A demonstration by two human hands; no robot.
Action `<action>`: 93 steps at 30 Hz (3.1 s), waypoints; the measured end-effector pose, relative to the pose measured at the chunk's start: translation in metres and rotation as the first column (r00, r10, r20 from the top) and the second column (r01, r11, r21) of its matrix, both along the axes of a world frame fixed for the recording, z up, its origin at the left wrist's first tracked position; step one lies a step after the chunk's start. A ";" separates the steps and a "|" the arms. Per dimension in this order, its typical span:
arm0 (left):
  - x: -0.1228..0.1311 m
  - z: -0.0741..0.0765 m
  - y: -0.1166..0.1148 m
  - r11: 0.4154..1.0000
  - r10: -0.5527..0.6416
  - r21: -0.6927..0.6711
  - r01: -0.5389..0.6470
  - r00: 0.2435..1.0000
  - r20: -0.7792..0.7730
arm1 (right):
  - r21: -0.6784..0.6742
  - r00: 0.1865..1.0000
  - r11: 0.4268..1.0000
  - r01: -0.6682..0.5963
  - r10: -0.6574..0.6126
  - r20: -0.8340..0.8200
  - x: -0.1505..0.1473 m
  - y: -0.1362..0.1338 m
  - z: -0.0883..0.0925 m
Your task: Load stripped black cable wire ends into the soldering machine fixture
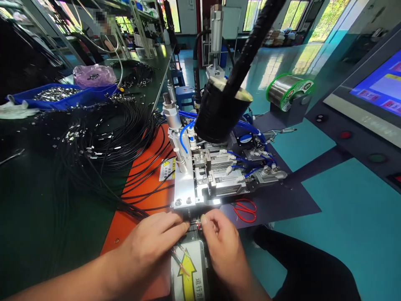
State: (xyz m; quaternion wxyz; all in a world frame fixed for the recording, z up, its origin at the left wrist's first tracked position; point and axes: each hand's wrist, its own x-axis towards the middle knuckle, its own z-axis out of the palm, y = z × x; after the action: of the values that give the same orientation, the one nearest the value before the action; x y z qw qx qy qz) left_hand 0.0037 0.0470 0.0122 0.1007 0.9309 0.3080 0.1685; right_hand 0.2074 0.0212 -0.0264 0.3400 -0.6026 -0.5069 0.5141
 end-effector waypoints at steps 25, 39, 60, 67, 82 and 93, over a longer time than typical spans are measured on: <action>0.003 0.018 -0.010 0.998 0.049 0.040 -0.044 0.987 -0.155 | 0.170 0.964 0.983 -0.071 0.024 0.263 0.000 -0.006 0.016; 0.001 0.016 -0.009 1.000 0.026 0.008 -0.025 0.988 -0.151 | 0.375 0.892 0.873 -0.311 0.133 0.431 0.012 0.003 0.019; 0.002 0.012 -0.011 0.998 0.047 0.057 -0.040 0.991 -0.126 | 0.230 0.914 0.953 -0.195 0.092 0.395 0.004 0.007 0.028; 0.003 0.013 -0.011 0.998 0.061 0.038 -0.056 0.988 -0.139 | 0.006 0.976 0.995 -0.104 0.100 0.195 0.004 0.007 0.028; -0.003 0.014 -0.015 0.992 0.125 0.026 -0.123 0.986 -0.112 | 0.087 0.994 0.993 -0.076 0.069 0.085 -0.007 0.001 0.007; -0.001 0.019 -0.023 0.974 0.224 0.077 -0.212 0.950 -0.217 | -0.070 1.000 0.998 0.004 -0.002 0.018 -0.008 0.005 0.008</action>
State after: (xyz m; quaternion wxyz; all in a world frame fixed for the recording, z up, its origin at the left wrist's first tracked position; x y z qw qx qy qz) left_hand 0.0024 0.0242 0.0307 0.0212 0.9067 0.4135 0.0804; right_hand 0.1994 0.0260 -0.0185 0.3151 -0.6193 -0.4907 0.5257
